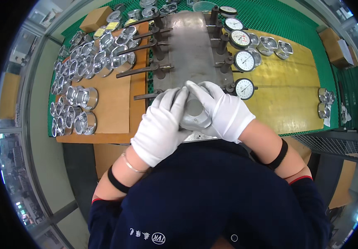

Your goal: Measure metal pistons using dial indicator gauges on an inspection jig and then sort and stack them into storage bins.

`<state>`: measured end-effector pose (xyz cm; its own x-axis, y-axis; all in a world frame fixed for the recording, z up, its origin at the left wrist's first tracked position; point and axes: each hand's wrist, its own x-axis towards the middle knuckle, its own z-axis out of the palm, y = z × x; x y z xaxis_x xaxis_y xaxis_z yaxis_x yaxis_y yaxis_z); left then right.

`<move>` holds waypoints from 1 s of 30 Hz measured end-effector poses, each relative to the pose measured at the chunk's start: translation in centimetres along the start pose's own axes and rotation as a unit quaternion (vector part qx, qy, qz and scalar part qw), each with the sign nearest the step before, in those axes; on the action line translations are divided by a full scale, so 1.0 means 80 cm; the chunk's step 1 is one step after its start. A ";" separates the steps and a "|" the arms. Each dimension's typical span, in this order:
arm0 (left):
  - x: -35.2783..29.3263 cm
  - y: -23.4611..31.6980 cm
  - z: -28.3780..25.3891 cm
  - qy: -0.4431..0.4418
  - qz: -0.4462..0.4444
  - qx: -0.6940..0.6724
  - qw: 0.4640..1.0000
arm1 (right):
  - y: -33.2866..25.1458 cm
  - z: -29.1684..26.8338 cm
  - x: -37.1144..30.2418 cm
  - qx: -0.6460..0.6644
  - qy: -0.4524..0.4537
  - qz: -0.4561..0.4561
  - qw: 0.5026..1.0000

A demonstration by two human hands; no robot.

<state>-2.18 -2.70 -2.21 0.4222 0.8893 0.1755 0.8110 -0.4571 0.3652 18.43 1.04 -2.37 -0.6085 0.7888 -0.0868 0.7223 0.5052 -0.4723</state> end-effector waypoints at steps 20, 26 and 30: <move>0.052 -0.025 0.043 0.087 0.011 -0.091 0.992 | 0.024 0.044 -0.056 0.598 -0.034 0.169 0.783; 0.051 -0.023 0.045 0.091 -0.003 -0.090 0.992 | 0.014 0.026 -0.051 0.627 -0.064 0.207 0.748; 0.050 -0.021 0.045 0.083 -0.025 -0.085 0.993 | 0.016 0.028 -0.050 0.599 -0.054 0.179 0.779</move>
<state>-0.39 1.61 -5.45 0.2998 0.9070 0.2957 0.7431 -0.4164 0.5238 21.06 -2.24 -4.62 -0.5097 0.7371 -0.4437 0.0671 -0.4801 -0.8746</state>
